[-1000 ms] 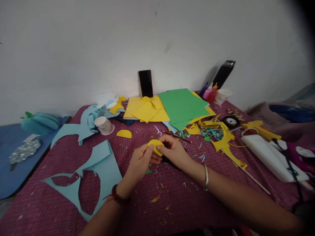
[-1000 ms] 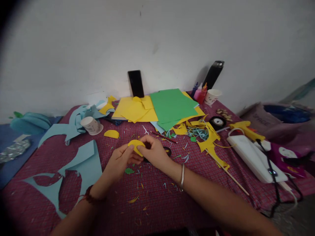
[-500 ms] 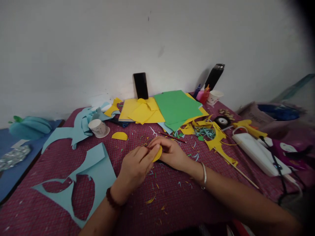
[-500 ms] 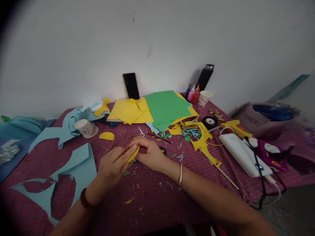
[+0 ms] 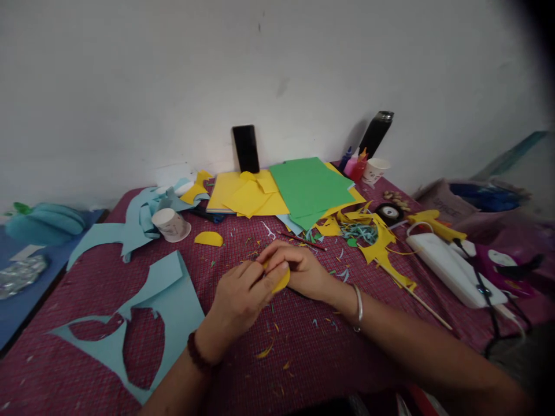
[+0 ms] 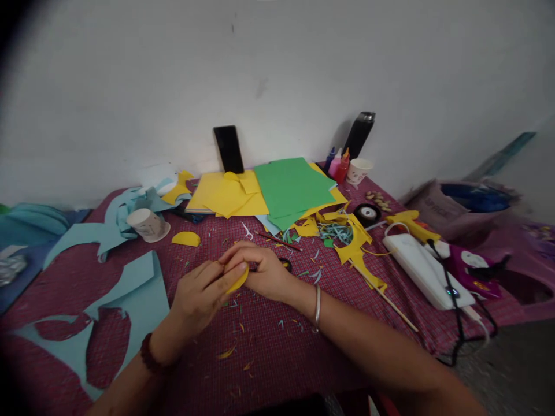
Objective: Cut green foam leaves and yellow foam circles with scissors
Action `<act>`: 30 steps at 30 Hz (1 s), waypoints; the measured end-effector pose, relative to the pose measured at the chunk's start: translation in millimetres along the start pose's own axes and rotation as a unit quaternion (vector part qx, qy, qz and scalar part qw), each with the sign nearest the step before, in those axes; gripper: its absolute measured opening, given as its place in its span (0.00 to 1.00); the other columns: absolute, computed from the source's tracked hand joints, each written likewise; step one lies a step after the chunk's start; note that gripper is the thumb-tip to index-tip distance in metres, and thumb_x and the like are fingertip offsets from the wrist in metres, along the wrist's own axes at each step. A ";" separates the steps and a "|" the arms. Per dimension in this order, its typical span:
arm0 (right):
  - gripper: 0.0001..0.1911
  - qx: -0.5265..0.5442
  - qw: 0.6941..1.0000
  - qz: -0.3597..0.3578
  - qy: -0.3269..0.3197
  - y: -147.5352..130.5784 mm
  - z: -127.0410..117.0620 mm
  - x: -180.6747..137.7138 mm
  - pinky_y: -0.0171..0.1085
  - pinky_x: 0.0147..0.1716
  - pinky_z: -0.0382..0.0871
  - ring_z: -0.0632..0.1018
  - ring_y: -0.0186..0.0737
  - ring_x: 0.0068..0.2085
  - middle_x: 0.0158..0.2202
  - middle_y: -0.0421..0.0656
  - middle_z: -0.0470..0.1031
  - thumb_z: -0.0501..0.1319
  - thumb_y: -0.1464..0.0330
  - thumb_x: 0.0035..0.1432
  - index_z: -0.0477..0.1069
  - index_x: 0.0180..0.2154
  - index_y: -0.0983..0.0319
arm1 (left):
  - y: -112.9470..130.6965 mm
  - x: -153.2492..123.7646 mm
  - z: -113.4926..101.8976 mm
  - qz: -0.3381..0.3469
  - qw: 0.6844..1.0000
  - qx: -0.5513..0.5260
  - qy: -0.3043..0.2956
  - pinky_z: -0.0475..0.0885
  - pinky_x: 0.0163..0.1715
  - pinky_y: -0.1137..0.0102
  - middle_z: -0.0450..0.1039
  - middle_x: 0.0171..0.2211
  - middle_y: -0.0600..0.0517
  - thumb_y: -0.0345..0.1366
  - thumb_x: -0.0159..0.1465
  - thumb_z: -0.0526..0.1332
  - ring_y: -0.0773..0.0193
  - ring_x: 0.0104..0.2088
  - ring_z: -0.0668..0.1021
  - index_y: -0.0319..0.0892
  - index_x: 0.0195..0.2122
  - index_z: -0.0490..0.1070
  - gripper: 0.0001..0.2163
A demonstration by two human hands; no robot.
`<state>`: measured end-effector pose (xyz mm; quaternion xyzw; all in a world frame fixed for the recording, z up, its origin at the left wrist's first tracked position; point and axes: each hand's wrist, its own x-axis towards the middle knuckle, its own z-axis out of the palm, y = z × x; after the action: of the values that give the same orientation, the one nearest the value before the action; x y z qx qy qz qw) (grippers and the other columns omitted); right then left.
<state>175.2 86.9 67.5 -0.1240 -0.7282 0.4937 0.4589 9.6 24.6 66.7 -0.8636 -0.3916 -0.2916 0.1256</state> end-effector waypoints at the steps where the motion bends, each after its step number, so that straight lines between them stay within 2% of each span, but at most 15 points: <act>1: 0.05 -0.012 1.000 0.011 -0.002 0.6 -0.2 -0.5 0.40 0.41 0.71 0.76 0.36 0.39 0.36 0.41 0.75 0.63 0.75 0.56 0.74 0.31 0.59 | 0.4 -0.4 0.5 -0.012 1.000 -0.012 0.004 0.68 0.27 0.69 0.67 0.30 0.51 0.32 0.67 0.54 0.63 0.29 0.70 0.41 0.54 0.65 0.14; 4: 0.07 -0.043 0.999 0.025 0.003 4.3 -2.1 -2.2 0.42 0.43 0.71 0.76 0.39 0.41 0.38 0.43 0.75 0.62 0.76 0.56 0.74 0.34 0.59 | 0.1 -1.7 0.3 -0.013 1.000 -0.003 0.009 0.68 0.27 0.69 0.67 0.29 0.52 0.31 0.67 0.54 0.63 0.29 0.69 0.41 0.56 0.63 0.15; 10: 0.07 -0.054 0.998 -0.031 0.017 1.1 -5.5 -2.8 0.43 0.45 0.71 0.75 0.38 0.44 0.43 0.42 0.73 0.62 0.75 0.57 0.74 0.33 0.56 | -3.4 -2.3 -4.1 0.029 0.999 0.030 -0.008 0.66 0.25 0.68 0.67 0.27 0.51 0.27 0.67 0.52 0.61 0.28 0.69 0.41 0.55 0.65 0.16; 15: 0.07 -0.070 0.996 -0.052 0.026 -4.3 -5.7 -0.9 0.44 0.46 0.70 0.74 0.39 0.47 0.45 0.43 0.72 0.62 0.75 0.57 0.74 0.32 0.57 | -1.9 -6.7 -0.2 0.022 0.997 -0.055 0.050 0.70 0.29 0.69 0.71 0.32 0.50 0.22 0.63 0.56 0.63 0.30 0.73 0.44 0.52 0.68 0.18; 18: 0.06 -0.067 0.996 -0.051 0.039 -3.6 -7.7 -0.7 0.45 0.47 0.69 0.74 0.39 0.47 0.46 0.42 0.72 0.63 0.73 0.57 0.74 0.32 0.56 | 6.6 -9.5 0.8 -0.022 0.989 -0.112 0.093 0.73 0.36 0.68 0.74 0.38 0.48 0.19 0.59 0.57 0.62 0.37 0.76 0.45 0.50 0.70 0.20; 20: 0.05 -0.064 0.996 -0.052 0.047 -2.4 -10.1 -0.5 0.45 0.47 0.69 0.74 0.39 0.47 0.46 0.42 0.73 0.63 0.73 0.57 0.74 0.32 0.56 | 14.1 -7.8 0.0 -0.099 0.969 -0.199 0.109 0.74 0.38 0.68 0.75 0.41 0.48 0.19 0.57 0.56 0.61 0.40 0.77 0.45 0.47 0.72 0.20; 21: 0.06 -0.062 0.995 -0.053 0.051 -1.9 -11.4 -0.3 0.45 0.47 0.69 0.74 0.39 0.46 0.46 0.42 0.73 0.63 0.73 0.57 0.74 0.32 0.56 | 17.7 -5.4 -0.6 -0.152 0.943 -0.270 0.124 0.75 0.38 0.68 0.76 0.40 0.49 0.20 0.57 0.56 0.62 0.40 0.78 0.45 0.45 0.72 0.19; 22: 0.06 -0.060 0.995 -0.056 0.054 -1.5 -12.5 0.0 0.45 0.47 0.69 0.74 0.39 0.46 0.46 0.42 0.73 0.63 0.74 0.57 0.74 0.32 0.56 | 21.0 -2.3 -1.2 -0.210 0.899 -0.356 0.142 0.75 0.36 0.68 0.76 0.38 0.50 0.21 0.57 0.55 0.62 0.38 0.78 0.46 0.44 0.72 0.17; 23: 0.07 -0.060 0.995 -0.059 0.055 -1.4 -13.4 0.3 0.45 0.47 0.69 0.74 0.39 0.46 0.45 0.42 0.73 0.63 0.74 0.57 0.74 0.32 0.56 | 23.8 1.4 -1.5 -0.268 0.839 -0.447 0.159 0.75 0.33 0.69 0.76 0.36 0.52 0.23 0.58 0.55 0.63 0.35 0.79 0.46 0.42 0.71 0.14; 25: 0.07 -0.065 0.994 -0.064 0.054 -1.4 -14.2 0.6 0.44 0.47 0.68 0.74 0.38 0.46 0.45 0.42 0.73 0.62 0.75 0.58 0.74 0.32 0.56 | 27.9 8.3 -0.8 -0.362 0.692 -0.601 0.171 0.75 0.27 0.70 0.74 0.29 0.54 0.29 0.62 0.55 0.65 0.28 0.77 0.45 0.37 0.69 0.06; 26: 0.07 -0.069 0.994 -0.066 0.050 -1.6 -14.1 0.7 0.44 0.47 0.68 0.74 0.38 0.47 0.45 0.42 0.73 0.62 0.75 0.58 0.74 0.32 0.56 | 29.2 10.8 0.5 -0.392 0.632 -0.651 0.154 0.74 0.24 0.70 0.73 0.26 0.55 0.33 0.63 0.55 0.66 0.25 0.76 0.44 0.34 0.68 0.04; 27: 0.07 -0.073 0.994 -0.069 0.045 -1.7 -13.6 0.7 0.44 0.46 0.69 0.74 0.38 0.46 0.45 0.43 0.72 0.61 0.75 0.58 0.74 0.32 0.56 | 30.0 12.1 2.3 -0.415 0.592 -0.679 0.124 0.73 0.22 0.71 0.71 0.25 0.55 0.36 0.64 0.55 0.66 0.23 0.75 0.43 0.33 0.68 0.05; 28: 0.07 -0.077 0.994 -0.071 0.039 -1.8 -12.9 0.6 0.43 0.46 0.69 0.74 0.38 0.46 0.45 0.43 0.72 0.61 0.74 0.59 0.74 0.32 0.57 | 30.4 12.4 4.4 -0.432 0.577 -0.688 0.087 0.72 0.21 0.72 0.70 0.23 0.55 0.39 0.64 0.56 0.67 0.22 0.73 0.42 0.32 0.68 0.07; 29: 0.07 -0.081 0.994 -0.070 0.030 -2.0 -12.1 0.5 0.43 0.45 0.69 0.74 0.39 0.46 0.45 0.43 0.72 0.61 0.74 0.59 0.74 0.31 0.57 | 30.3 11.7 6.7 -0.440 0.582 -0.682 0.059 0.70 0.20 0.73 0.69 0.22 0.56 0.40 0.63 0.58 0.68 0.21 0.72 0.41 0.31 0.69 0.08; 30: 0.06 -0.083 0.994 -0.066 0.022 -2.4 -11.2 0.4 0.43 0.46 0.70 0.74 0.39 0.47 0.45 0.44 0.72 0.61 0.73 0.59 0.74 0.31 0.57 | 30.0 10.4 8.7 -0.442 0.601 -0.665 0.040 0.69 0.20 0.73 0.68 0.22 0.56 0.40 0.62 0.60 0.69 0.20 0.71 0.40 0.31 0.70 0.08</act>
<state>184.4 92.7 70.7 -0.1245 -0.7632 0.3972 0.4942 41.1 14.8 66.3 -0.4176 -0.4175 -0.5259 -0.6122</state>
